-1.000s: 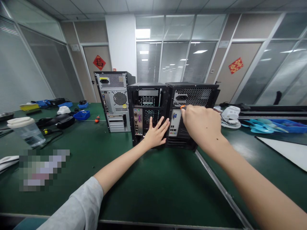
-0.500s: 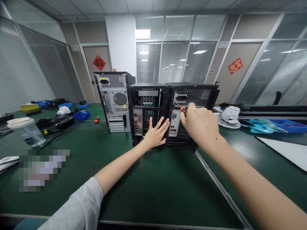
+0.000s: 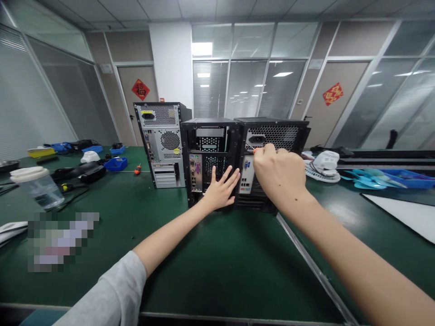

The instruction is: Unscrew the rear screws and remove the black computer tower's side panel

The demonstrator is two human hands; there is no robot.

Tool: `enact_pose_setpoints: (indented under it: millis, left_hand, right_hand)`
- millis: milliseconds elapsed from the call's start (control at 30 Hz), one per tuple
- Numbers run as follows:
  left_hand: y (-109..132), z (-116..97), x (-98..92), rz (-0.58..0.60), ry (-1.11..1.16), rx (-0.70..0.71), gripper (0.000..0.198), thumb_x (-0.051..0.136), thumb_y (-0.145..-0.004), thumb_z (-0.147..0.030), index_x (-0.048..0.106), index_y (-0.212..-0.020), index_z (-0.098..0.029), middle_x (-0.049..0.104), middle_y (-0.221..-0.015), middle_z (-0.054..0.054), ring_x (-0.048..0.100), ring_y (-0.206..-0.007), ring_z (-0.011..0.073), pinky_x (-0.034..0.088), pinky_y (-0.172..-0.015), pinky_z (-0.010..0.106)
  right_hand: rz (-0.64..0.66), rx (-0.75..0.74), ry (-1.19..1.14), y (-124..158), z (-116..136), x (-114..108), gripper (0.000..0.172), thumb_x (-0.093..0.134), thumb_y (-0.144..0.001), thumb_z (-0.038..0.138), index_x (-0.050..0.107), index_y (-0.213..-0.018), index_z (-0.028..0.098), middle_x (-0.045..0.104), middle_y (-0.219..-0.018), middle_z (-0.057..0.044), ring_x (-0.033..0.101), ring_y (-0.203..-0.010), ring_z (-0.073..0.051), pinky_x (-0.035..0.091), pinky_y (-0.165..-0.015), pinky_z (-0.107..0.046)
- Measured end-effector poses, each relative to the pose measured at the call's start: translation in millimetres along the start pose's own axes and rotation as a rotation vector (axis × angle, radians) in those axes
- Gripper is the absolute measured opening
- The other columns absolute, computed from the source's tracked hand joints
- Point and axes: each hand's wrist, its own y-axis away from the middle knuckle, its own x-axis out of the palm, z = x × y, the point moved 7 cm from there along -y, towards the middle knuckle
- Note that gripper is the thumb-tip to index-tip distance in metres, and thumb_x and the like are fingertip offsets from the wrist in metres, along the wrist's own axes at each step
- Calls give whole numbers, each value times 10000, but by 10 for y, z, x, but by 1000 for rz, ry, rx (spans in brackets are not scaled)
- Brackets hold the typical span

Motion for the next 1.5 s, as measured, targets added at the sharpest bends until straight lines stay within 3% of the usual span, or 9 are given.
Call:
enact_pose_setpoints:
  millis: [433,833,1167,1500]
  left_hand:
    - [-3,-4,-4,-7,-4,0,814,462,-863,-474,211,-1527,-74,94,-1622,94,-206,-1464,327,89,-1101,745]
    - [-3,-4,3,-3,0,0,827,477,-856,-473,208,-1527,-72,98,-1621,98,-195,-1464,340,112,-1098,745]
    - [-4,-1,6,-8,-7,0,828,480,-856,-480,215,-1526,-71,94,-1621,103,-187,-1465,346,107,-1098,744]
    - [-4,0,1,-6,-7,0,817,463,-861,-480,218,-1526,-74,97,-1622,95,-199,-1463,338,107,-1099,743]
  right_hand:
    - [129,-28,20,-54,43,-4,427,292,-940,150,664,-745,72,656,-680,-138,599,-558,-203,140,-445,-258]
    - [184,21,22,-63,2,55,251,434,-824,86,675,-758,92,706,-726,-144,674,-608,-256,165,-441,-261]
    - [175,110,-51,-56,-45,96,398,343,-916,201,671,-716,98,701,-679,-174,679,-633,-280,185,-471,-269]
    - [303,246,-96,-26,-67,116,448,330,-957,284,712,-843,81,717,-770,-219,707,-771,-336,278,-505,-280]
